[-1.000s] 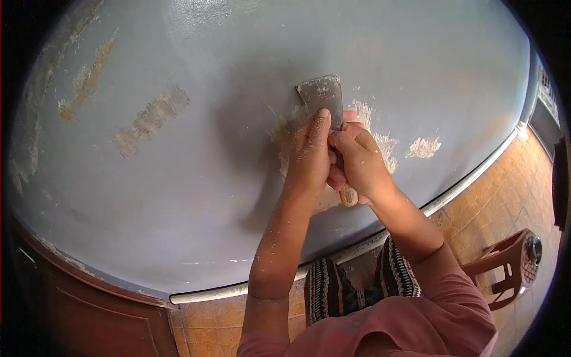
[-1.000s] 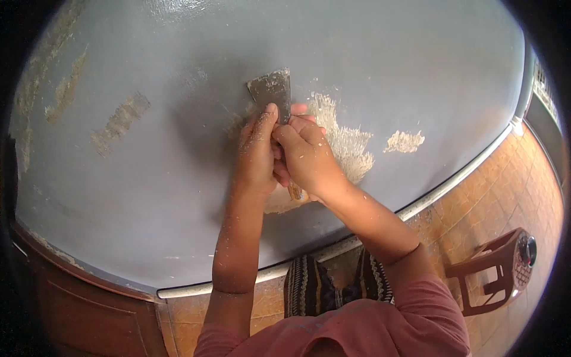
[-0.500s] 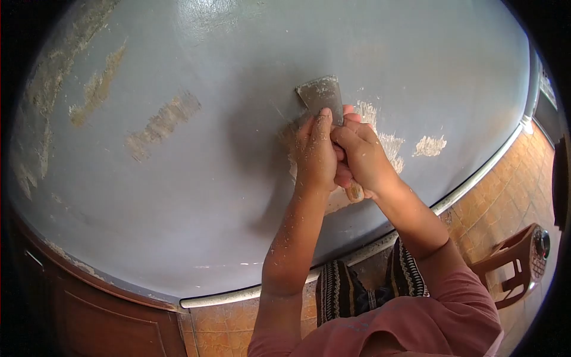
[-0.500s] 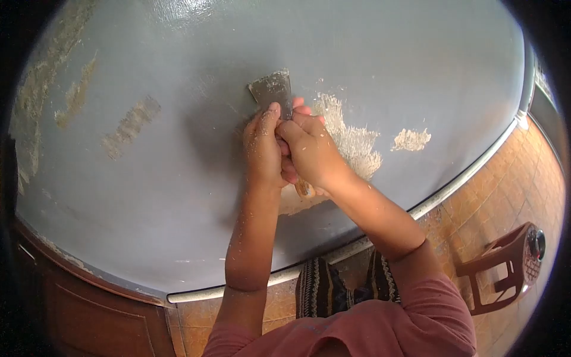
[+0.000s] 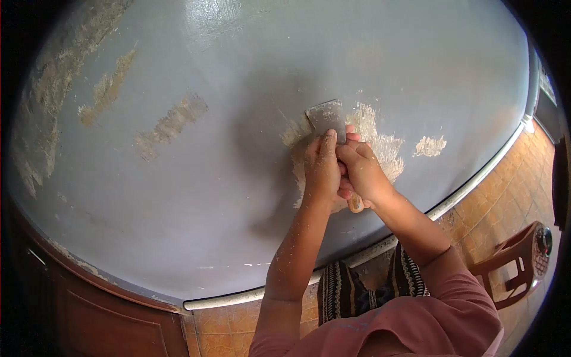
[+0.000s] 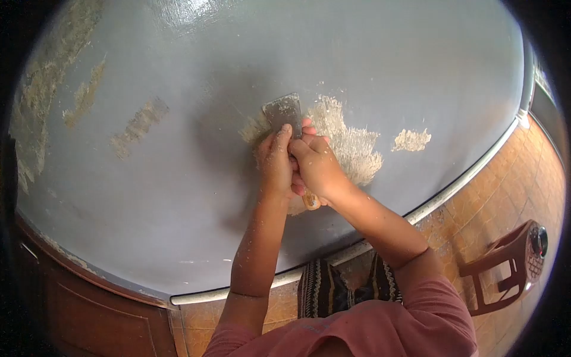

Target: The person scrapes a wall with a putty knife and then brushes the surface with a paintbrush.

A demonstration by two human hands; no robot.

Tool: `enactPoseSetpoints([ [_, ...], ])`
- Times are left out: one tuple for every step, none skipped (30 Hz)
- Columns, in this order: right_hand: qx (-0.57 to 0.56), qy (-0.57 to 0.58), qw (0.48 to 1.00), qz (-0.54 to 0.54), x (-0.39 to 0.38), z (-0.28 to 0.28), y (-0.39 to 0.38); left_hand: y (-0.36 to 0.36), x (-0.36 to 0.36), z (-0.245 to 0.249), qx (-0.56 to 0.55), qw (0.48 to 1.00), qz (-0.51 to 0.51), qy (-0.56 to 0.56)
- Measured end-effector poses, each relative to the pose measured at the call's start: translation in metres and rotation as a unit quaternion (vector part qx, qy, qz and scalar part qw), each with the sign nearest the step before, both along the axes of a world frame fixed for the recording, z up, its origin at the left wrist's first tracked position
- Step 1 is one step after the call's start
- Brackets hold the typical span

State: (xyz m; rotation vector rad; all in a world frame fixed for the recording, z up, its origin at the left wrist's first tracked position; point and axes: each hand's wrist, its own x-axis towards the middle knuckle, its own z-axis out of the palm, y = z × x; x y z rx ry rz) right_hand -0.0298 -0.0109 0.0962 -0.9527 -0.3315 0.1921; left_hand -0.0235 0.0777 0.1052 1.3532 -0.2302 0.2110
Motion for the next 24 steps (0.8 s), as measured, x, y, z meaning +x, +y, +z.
enactPoseSetpoints([
  [-0.005, -0.009, 1.0, 0.01, 0.002, 0.0, -0.001, 0.0, 0.001, 0.0, -0.017, 1.0, -0.006, 0.006],
  [-0.011, -0.015, 1.0, 0.019, 0.005, 0.0, -0.004, -0.001, 0.002, 0.001, -0.035, 0.999, -0.014, 0.015],
  [-0.017, -0.019, 0.999, 0.028, 0.005, -0.001, -0.007, -0.003, 0.002, 0.001, -0.053, 0.998, -0.022, 0.025],
  [-0.016, -0.015, 0.999, 0.025, 0.003, -0.003, -0.01, -0.006, 0.001, 0.002, -0.041, 0.999, -0.01, 0.01],
  [-0.015, -0.012, 1.0, 0.023, 0.0, -0.006, -0.012, -0.009, -0.002, -0.002, -0.053, 0.998, -0.027, 0.022],
  [-0.012, -0.011, 1.0, 0.022, -0.001, -0.008, -0.014, -0.012, -0.004, -0.008, -0.062, 0.997, -0.042, 0.032],
  [-0.013, -0.02, 1.0, -0.006, 0.0, -0.015, -0.015, -0.014, -0.003, -0.013, -0.069, 0.995, -0.058, 0.037],
  [-0.014, -0.029, 0.999, -0.034, 0.002, -0.025, -0.016, -0.017, 0.006, -0.024, -0.027, 0.999, -0.031, 0.021],
  [-0.017, -0.039, 0.997, -0.062, 0.003, -0.029, -0.017, -0.016, 0.012, -0.024, -0.013, 0.999, -0.035, 0.003],
  [-0.02, -0.051, 0.998, -0.043, 0.01, -0.026, -0.02, -0.016, 0.02, -0.022, 0.001, 0.999, -0.04, -0.014],
  [-0.015, -0.058, 0.997, -0.04, 0.015, -0.021, -0.021, -0.016, 0.026, -0.019, 0.015, 0.999, -0.045, -0.026],
  [-0.01, -0.066, 0.997, -0.038, 0.019, -0.011, -0.021, -0.014, 0.024, -0.001, 0.074, 0.997, -0.028, -0.014],
  [-0.007, -0.074, 0.997, -0.036, 0.02, -0.004, -0.021, -0.017, 0.021, 0.003, 0.048, 0.998, -0.036, -0.012],
  [0.021, -0.056, 0.998, -0.018, 0.019, -0.002, -0.021, -0.02, 0.019, 0.005, 0.023, 0.999, -0.043, -0.01],
  [0.003, -0.045, 0.999, -0.028, 0.016, -0.003, -0.024, -0.021, 0.019, 0.007, -0.002, 0.999, -0.05, -0.01],
  [-0.014, -0.033, 0.999, -0.037, 0.008, -0.009, -0.027, -0.019, 0.02, -0.005, 0.043, 0.998, -0.028, 0.027],
  [-0.031, -0.02, 0.998, -0.045, 0.0, -0.016, -0.029, -0.021, 0.016, -0.018, 0.023, 0.999, -0.022, 0.025],
  [-0.024, 0.012, 0.999, -0.035, -0.001, -0.025, -0.028, -0.026, 0.012, -0.029, 0.003, 1.0, -0.016, 0.021],
  [-0.021, 0.005, 0.999, -0.039, 0.005, -0.028, -0.027, -0.028, 0.013, -0.035, -0.019, 1.0, -0.01, 0.015],
  [-0.017, 0.002, 0.999, -0.043, 0.009, -0.028, -0.026, -0.027, 0.019, -0.037, -0.037, 0.999, -0.016, 0.01],
  [-0.015, 0.002, 0.999, -0.047, 0.012, -0.026, -0.024, -0.024, 0.023, -0.028, -0.012, 1.0, -0.017, 0.005],
  [-0.024, -0.046, 0.998, -0.046, 0.017, -0.018, -0.025, -0.021, 0.026, -0.012, 0.011, 1.0, -0.019, -0.001],
  [-0.007, -0.045, 0.998, -0.033, 0.019, -0.011, -0.026, -0.021, 0.028, 0.001, 0.033, 0.999, -0.022, -0.008],
  [0.01, -0.044, 0.999, -0.018, 0.019, -0.005, -0.028, -0.024, 0.027, 0.009, 0.024, 0.999, -0.02, -0.01],
])
